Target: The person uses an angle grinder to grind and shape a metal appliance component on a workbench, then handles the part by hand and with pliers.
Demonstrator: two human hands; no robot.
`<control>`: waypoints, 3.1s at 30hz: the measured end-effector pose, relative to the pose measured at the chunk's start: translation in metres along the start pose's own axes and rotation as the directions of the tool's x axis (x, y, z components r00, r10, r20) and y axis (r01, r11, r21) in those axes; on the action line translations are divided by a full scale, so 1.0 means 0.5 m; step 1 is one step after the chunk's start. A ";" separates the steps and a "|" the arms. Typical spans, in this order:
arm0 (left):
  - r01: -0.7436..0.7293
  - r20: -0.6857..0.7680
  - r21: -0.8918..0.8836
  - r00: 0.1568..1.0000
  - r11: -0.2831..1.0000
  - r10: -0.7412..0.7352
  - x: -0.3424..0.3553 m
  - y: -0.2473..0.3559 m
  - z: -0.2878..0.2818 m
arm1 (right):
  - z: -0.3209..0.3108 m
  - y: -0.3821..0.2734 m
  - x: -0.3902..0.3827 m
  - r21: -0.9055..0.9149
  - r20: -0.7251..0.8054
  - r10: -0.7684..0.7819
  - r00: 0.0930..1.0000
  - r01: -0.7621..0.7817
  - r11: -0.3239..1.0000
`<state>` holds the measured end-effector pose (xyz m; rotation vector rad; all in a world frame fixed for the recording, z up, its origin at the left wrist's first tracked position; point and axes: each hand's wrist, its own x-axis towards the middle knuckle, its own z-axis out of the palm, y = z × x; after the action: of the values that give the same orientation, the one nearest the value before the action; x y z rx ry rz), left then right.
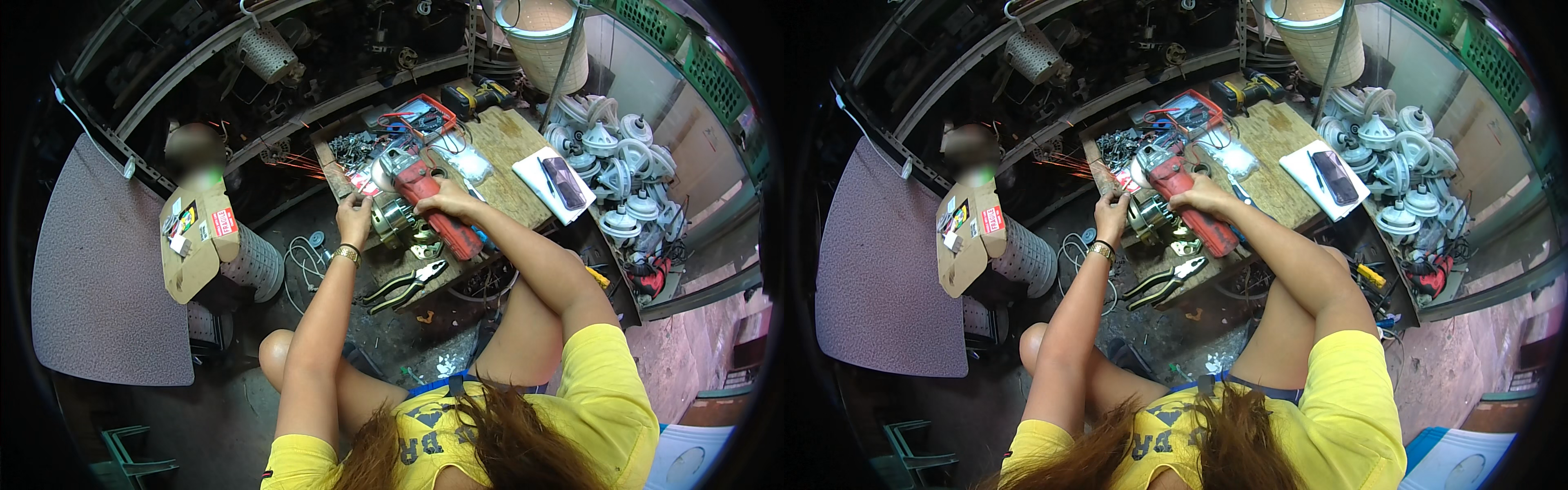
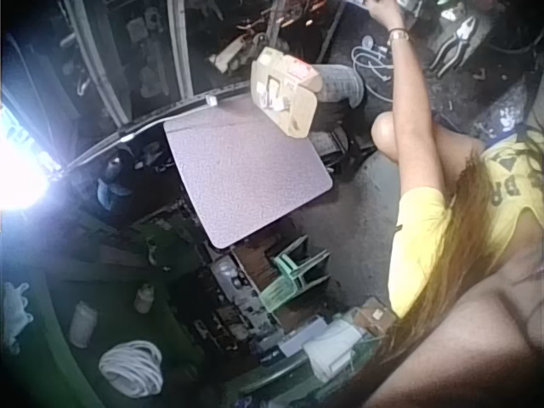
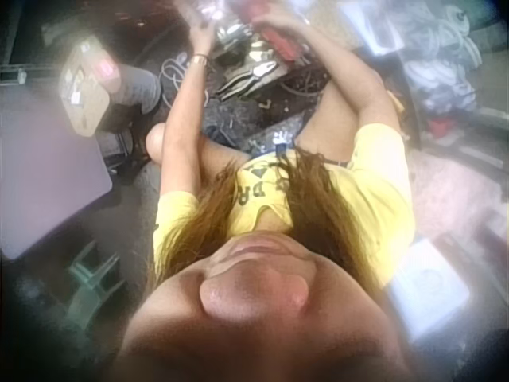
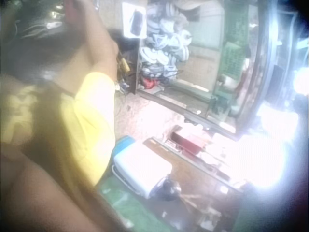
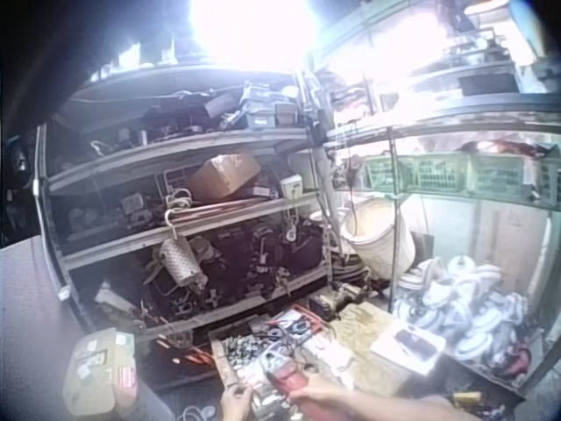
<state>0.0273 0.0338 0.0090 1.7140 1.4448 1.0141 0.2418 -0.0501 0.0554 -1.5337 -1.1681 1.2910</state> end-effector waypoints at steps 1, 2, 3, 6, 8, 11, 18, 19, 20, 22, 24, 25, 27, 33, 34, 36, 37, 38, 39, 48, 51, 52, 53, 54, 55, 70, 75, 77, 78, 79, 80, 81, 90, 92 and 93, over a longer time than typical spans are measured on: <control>-0.009 -0.005 -0.002 1.000 1.000 0.009 -0.001 0.002 0.000 | 0.000 0.004 0.003 -0.003 -0.005 -0.006 1.000 0.006 1.000; -0.019 -0.013 -0.004 1.000 1.000 0.019 0.001 0.001 -0.001 | -0.001 0.006 0.006 -0.008 -0.003 -0.009 1.000 0.009 1.000; -0.029 -0.020 -0.007 0.999 1.000 0.029 0.002 -0.001 -0.001 | -0.002 0.008 0.008 -0.012 -0.001 -0.011 1.000 0.011 1.000; 0.064 0.033 -0.089 0.998 0.994 -0.061 -0.004 0.000 -0.011 | -0.003 0.001 0.001 -0.007 0.000 -0.001 1.000 0.001 1.000; 0.073 0.042 -0.102 0.997 0.992 -0.069 -0.002 -0.001 -0.011 | -0.004 -0.002 -0.002 0.006 -0.013 -0.012 1.000 0.012 1.000; 0.026 0.026 -0.074 0.999 0.997 -0.024 0.006 -0.013 -0.007 | -0.009 0.002 0.001 0.029 -0.032 -0.048 0.998 0.049 0.998; -0.065 -0.037 0.064 0.997 0.996 0.067 0.007 -0.024 0.002 | -0.013 0.007 -0.003 -0.036 -0.035 -0.039 0.999 0.037 0.999; -0.075 -0.037 0.066 0.996 0.995 0.078 0.007 -0.026 0.003 | -0.012 0.008 -0.003 -0.061 -0.043 -0.032 0.999 0.030 0.998; -0.086 -0.036 0.067 0.995 0.994 0.088 0.006 -0.025 0.005 | -0.011 0.011 -0.002 -0.049 -0.042 -0.034 0.999 0.032 0.998; -0.104 -0.036 0.063 0.994 0.993 0.106 0.005 -0.021 0.008 | -0.009 0.016 -0.001 -0.024 -0.040 -0.037 0.998 0.036 0.999; -0.113 -0.045 0.058 0.992 0.992 0.116 0.003 -0.021 0.004 | 0.001 0.003 -0.008 -0.010 -0.024 -0.033 0.999 0.033 0.999; -0.110 -0.050 0.061 0.992 0.992 0.113 0.002 -0.022 0.001 | 0.004 -0.004 -0.011 -0.004 -0.015 -0.031 0.999 0.031 1.000; -0.112 -0.048 0.060 0.992 0.992 0.115 0.002 -0.017 0.006 | -0.002 0.000 -0.007 -0.008 -0.001 -0.020 1.000 0.020 1.000; -0.121 -0.061 0.067 0.990 0.990 0.125 0.006 -0.024 0.006 | -0.003 -0.003 -0.006 0.018 0.024 -0.005 1.000 0.004 1.000; -0.124 -0.064 0.065 0.990 0.990 0.129 0.008 -0.026 0.007 | -0.004 -0.001 -0.004 0.016 0.025 -0.008 1.000 0.008 1.000; -0.127 -0.074 0.064 0.989 0.990 0.131 0.008 -0.029 0.006 | -0.001 -0.003 -0.004 0.003 0.022 -0.007 1.000 0.007 1.000; -0.106 -0.067 0.057 0.992 0.993 0.110 0.008 -0.031 0.004 | 0.001 -0.005 -0.004 -0.003 0.021 -0.007 1.000 0.007 1.000; -0.087 -0.055 0.048 0.994 0.995 0.089 0.006 -0.023 0.004 | -0.001 -0.002 -0.004 -0.003 0.021 -0.004 1.000 0.004 1.000; -0.067 -0.043 0.040 0.997 0.997 0.069 0.004 -0.016 0.003 | -0.002 0.000 -0.003 -0.002 0.020 -0.001 1.000 0.001 1.000; -0.016 -0.038 -0.115 0.999 0.993 0.012 0.000 -0.015 -0.002 | -0.004 0.000 -0.003 0.000 -0.032 -0.038 0.999 0.038 0.999; 0.021 0.003 -0.006 1.000 1.000 -0.021 0.001 -0.010 -0.003 | -0.011 0.004 -0.004 0.027 -0.020 -0.037 0.999 0.038 0.999; 0.020 0.007 -0.002 1.000 1.000 -0.020 0.000 -0.007 -0.002 | -0.014 0.005 -0.005 0.038 -0.012 -0.035 0.999 0.036 0.999; 0.020 0.009 0.003 1.000 1.000 -0.020 0.000 -0.007 -0.003 | -0.015 0.005 -0.005 0.025 -0.006 -0.037 0.999 0.038 0.999; 0.021 0.011 0.009 1.000 1.000 -0.021 -0.001 -0.007 -0.004 | -0.016 0.003 -0.005 0.012 -0.001 -0.039 0.999 0.039 0.999; 0.012 0.002 0.007 1.000 1.000 -0.012 -0.001 -0.007 -0.004 | -0.016 0.002 -0.005 -0.001 0.004 -0.041 0.999 0.041 0.999; -0.025 -0.021 -0.016 0.999 1.000 0.024 0.004 -0.015 0.006 | -0.009 0.013 0.001 -0.038 -0.035 -0.030 0.999 0.029 0.999; -0.002 -0.003 0.000 1.000 1.000 0.002 -0.003 -0.002 -0.002 | -0.008 0.008 -0.001 -0.019 -0.026 -0.026 0.999 0.025 0.999; 0.015 0.006 -0.006 1.000 1.000 -0.015 -0.002 0.001 -0.002 | -0.008 0.007 -0.002 -0.018 -0.027 -0.029 0.999 0.029 0.999; 0.025 0.009 -0.008 1.000 1.000 -0.025 -0.001 0.000 -0.004 | -0.005 0.004 -0.003 -0.018 -0.026 -0.033 0.999 0.033 0.999; 0.028 0.008 -0.012 1.000 1.000 -0.028 -0.002 -0.002 -0.005 | -0.003 0.001 -0.005 -0.019 -0.024 -0.036 0.999 0.036 0.999; 0.030 0.009 -0.017 1.000 0.999 -0.030 -0.003 -0.001 -0.004 | -0.005 0.000 -0.006 -0.018 -0.012 -0.026 1.000 0.026 0.999; 0.032 0.011 -0.021 0.999 0.999 -0.032 -0.005 0.003 -0.005 | -0.006 -0.002 -0.007 -0.017 0.001 -0.016 1.000 0.016 1.000; 0.022 -0.002 -0.006 1.000 1.000 -0.022 -0.003 -0.002 -0.003 | -0.007 0.005 -0.003 -0.007 0.015 -0.018 1.000 0.018 1.000; 0.027 0.003 -0.006 1.000 1.000 -0.027 -0.005 0.000 -0.007 | -0.007 0.004 -0.003 -0.004 0.014 -0.014 1.000 0.014 1.000; 0.030 0.006 -0.006 1.000 1.000 -0.030 -0.006 0.000 -0.009 | -0.007 0.003 -0.004 -0.007 0.012 -0.013 1.000 0.013 1.000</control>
<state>0.0231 0.0310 0.0109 1.6843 1.4583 0.9962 0.2454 -0.0523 0.0552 -1.5232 -1.1888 1.2903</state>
